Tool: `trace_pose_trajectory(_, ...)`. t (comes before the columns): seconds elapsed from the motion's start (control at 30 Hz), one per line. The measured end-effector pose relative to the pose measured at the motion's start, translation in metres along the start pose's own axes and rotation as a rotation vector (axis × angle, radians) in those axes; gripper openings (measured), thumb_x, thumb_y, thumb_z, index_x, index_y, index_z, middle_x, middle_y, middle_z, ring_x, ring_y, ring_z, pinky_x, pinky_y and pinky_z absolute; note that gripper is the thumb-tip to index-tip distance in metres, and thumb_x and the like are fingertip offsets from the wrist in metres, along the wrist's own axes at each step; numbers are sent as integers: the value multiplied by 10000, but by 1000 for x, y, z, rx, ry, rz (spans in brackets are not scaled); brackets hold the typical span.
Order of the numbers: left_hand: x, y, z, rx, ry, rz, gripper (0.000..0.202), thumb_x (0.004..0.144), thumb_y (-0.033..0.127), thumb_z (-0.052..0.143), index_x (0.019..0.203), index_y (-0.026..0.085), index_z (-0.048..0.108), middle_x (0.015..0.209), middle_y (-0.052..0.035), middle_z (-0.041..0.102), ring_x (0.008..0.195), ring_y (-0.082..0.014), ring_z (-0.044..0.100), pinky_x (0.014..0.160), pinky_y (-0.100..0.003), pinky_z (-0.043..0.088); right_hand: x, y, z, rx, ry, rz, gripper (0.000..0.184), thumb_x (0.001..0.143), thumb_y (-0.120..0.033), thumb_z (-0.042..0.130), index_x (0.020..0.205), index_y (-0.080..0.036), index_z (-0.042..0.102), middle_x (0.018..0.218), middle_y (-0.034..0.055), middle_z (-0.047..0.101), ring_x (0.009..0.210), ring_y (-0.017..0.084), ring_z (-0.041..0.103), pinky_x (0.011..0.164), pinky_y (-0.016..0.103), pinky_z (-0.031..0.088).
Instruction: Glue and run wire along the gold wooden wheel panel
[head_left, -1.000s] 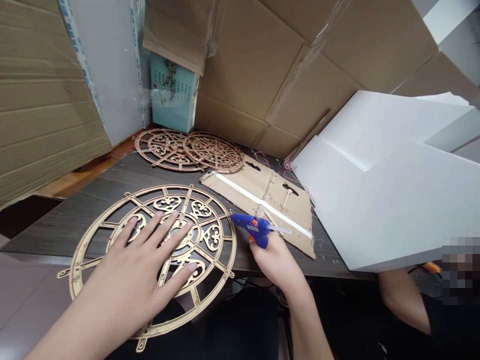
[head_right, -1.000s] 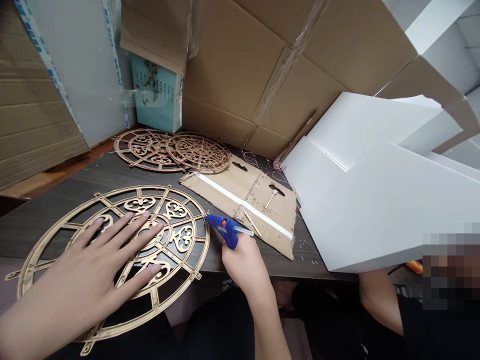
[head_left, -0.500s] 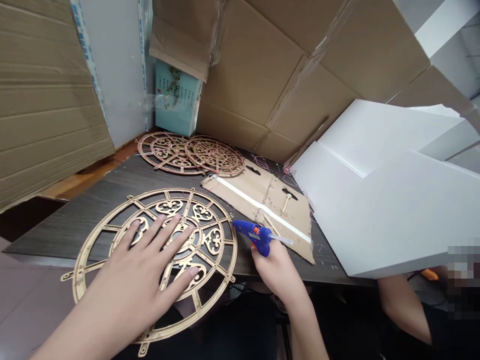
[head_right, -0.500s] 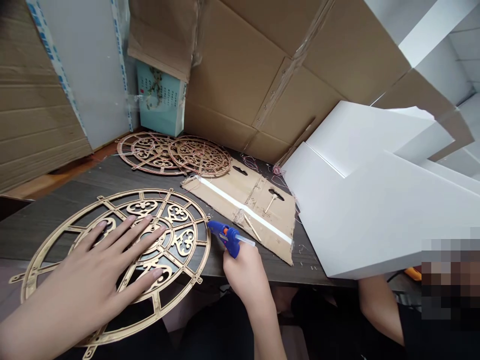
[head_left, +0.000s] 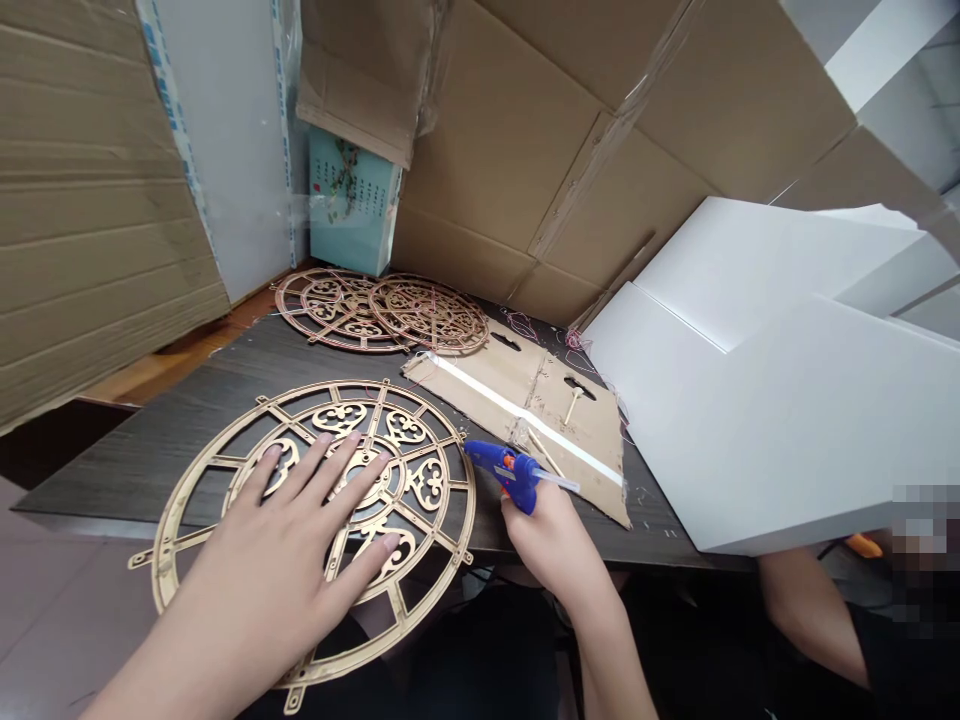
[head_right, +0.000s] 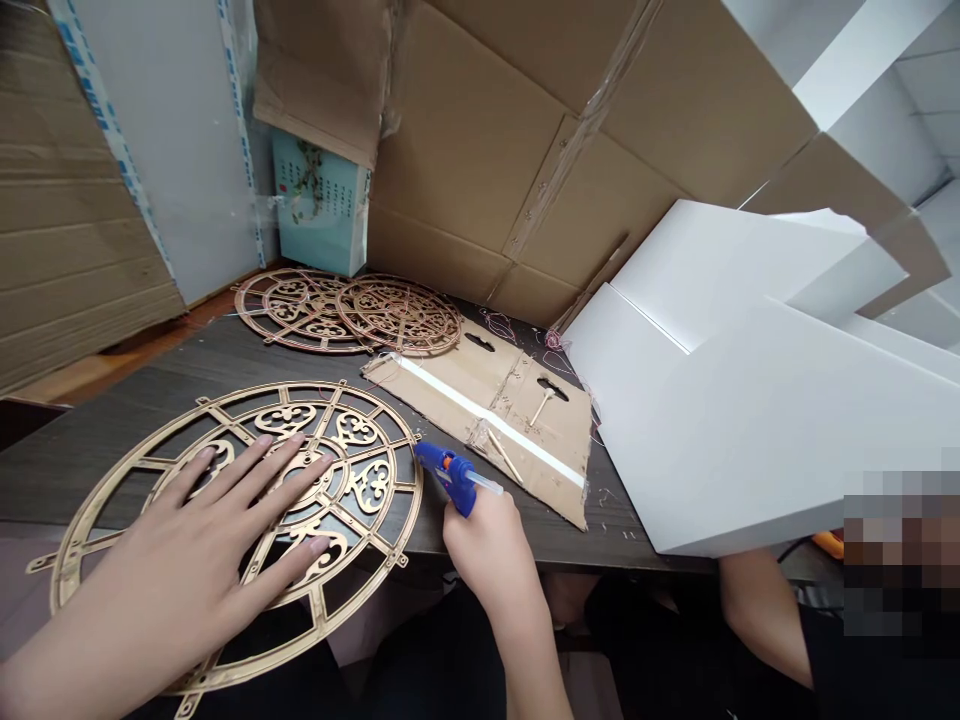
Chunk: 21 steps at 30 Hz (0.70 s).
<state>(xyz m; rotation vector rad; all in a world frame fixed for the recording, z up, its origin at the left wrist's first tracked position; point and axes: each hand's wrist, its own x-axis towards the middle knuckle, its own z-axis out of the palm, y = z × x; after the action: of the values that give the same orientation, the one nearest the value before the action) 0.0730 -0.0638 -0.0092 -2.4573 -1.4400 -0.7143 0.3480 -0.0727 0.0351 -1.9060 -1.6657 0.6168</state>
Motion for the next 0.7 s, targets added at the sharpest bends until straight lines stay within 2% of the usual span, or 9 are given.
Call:
trace_pose_trajectory(0.13,-1,-1,3,-1,-8,1,698,967,683,438,1528,278,530,1580,-106,451,1440,-405,457,1154,-700,323,-1,2,-2,1,-23,46,126,832,-231,466,836,-221,591,861,38,686,824,207,619,794,299,471)
trace_pose_trajectory(0.27,-3,-3,7,-25,-8,-2,708,965,685,464,1569,317,464,1617,-91,401,1488,-387,388,1184,-695,282,3,-1,-3,15,-32,86,149,841,-258,476,878,-222,616,855,38,687,777,196,604,760,291,465)
trace_pose_trajectory(0.5,1,-4,3,-4,-44,-3,711,951,700,451,1528,290,527,1591,-110,422,1455,-427,423,1131,-735,351,5,-2,-1,18,-37,144,218,814,-262,504,944,-223,675,801,44,683,695,192,582,674,277,441)
trace_pose_trajectory(0.7,1,-3,3,12,-43,-12,699,952,683,450,1521,286,537,1587,-110,420,1457,-430,419,1125,-738,357,12,-2,-3,5,-21,116,216,825,-258,525,957,-215,690,792,42,688,716,192,603,678,267,461)
